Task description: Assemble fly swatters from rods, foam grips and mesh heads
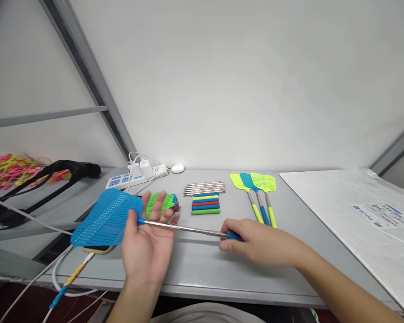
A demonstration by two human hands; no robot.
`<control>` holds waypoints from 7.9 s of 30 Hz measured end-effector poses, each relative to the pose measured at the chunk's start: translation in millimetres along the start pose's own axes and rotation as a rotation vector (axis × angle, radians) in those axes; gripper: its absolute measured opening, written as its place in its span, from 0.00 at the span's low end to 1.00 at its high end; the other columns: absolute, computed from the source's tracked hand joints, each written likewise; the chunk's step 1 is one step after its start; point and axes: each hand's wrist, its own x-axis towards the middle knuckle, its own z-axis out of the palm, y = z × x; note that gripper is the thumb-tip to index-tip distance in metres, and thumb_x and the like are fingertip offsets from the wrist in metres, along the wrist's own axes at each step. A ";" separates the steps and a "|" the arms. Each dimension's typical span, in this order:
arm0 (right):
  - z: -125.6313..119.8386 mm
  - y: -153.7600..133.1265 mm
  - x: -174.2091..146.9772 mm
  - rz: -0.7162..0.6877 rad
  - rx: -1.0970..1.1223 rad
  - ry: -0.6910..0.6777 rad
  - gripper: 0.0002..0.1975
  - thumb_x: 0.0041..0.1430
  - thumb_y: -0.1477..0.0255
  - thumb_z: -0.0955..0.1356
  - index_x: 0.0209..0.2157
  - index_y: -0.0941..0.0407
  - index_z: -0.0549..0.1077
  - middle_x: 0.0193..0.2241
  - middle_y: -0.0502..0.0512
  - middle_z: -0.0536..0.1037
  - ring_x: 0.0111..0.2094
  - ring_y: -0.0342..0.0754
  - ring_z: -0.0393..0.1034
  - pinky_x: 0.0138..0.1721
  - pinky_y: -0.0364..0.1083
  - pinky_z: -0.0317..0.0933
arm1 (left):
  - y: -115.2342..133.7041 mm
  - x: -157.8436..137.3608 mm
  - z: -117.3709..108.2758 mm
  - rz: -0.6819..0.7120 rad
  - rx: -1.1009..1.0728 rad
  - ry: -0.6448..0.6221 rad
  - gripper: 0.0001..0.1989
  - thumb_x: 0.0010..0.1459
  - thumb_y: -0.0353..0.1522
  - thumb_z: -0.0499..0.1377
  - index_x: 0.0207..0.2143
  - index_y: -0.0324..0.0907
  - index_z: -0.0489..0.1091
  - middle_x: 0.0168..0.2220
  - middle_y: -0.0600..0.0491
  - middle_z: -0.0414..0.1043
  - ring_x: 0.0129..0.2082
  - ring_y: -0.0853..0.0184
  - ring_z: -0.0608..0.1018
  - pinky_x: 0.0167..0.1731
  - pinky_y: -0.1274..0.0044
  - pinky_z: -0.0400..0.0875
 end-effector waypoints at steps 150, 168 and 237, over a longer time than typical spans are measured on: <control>-0.4 59.1 14.2 0.576 -0.484 0.714 0.08 0.64 0.76 0.58 0.41 0.57 0.66 0.34 0.58 0.75 0.30 0.50 0.71 0.25 0.45 0.45 | -13.2 10.7 -70.7 0.464 1.885 -0.843 0.16 0.65 0.40 0.51 0.52 0.52 0.71 0.57 0.52 0.70 0.58 0.55 0.69 0.55 0.57 0.65; -9.2 48.2 -5.7 0.377 -0.339 0.757 0.12 0.66 0.68 0.57 0.41 0.52 0.70 0.29 0.51 0.76 0.29 0.47 0.70 0.26 0.44 0.51 | -13.9 7.9 -65.7 0.395 1.869 -0.788 0.18 0.65 0.41 0.51 0.55 0.52 0.69 0.57 0.50 0.68 0.58 0.54 0.67 0.56 0.57 0.63; 59.6 -3.4 18.1 -0.739 0.687 1.209 0.03 0.68 0.72 0.62 0.38 0.52 0.66 0.24 0.45 0.64 0.20 0.38 0.57 0.19 0.40 0.52 | -21.1 -22.4 -39.8 0.299 1.461 -0.812 0.10 0.69 0.33 0.46 0.48 0.47 0.63 0.41 0.53 0.71 0.38 0.65 0.74 0.37 0.76 0.67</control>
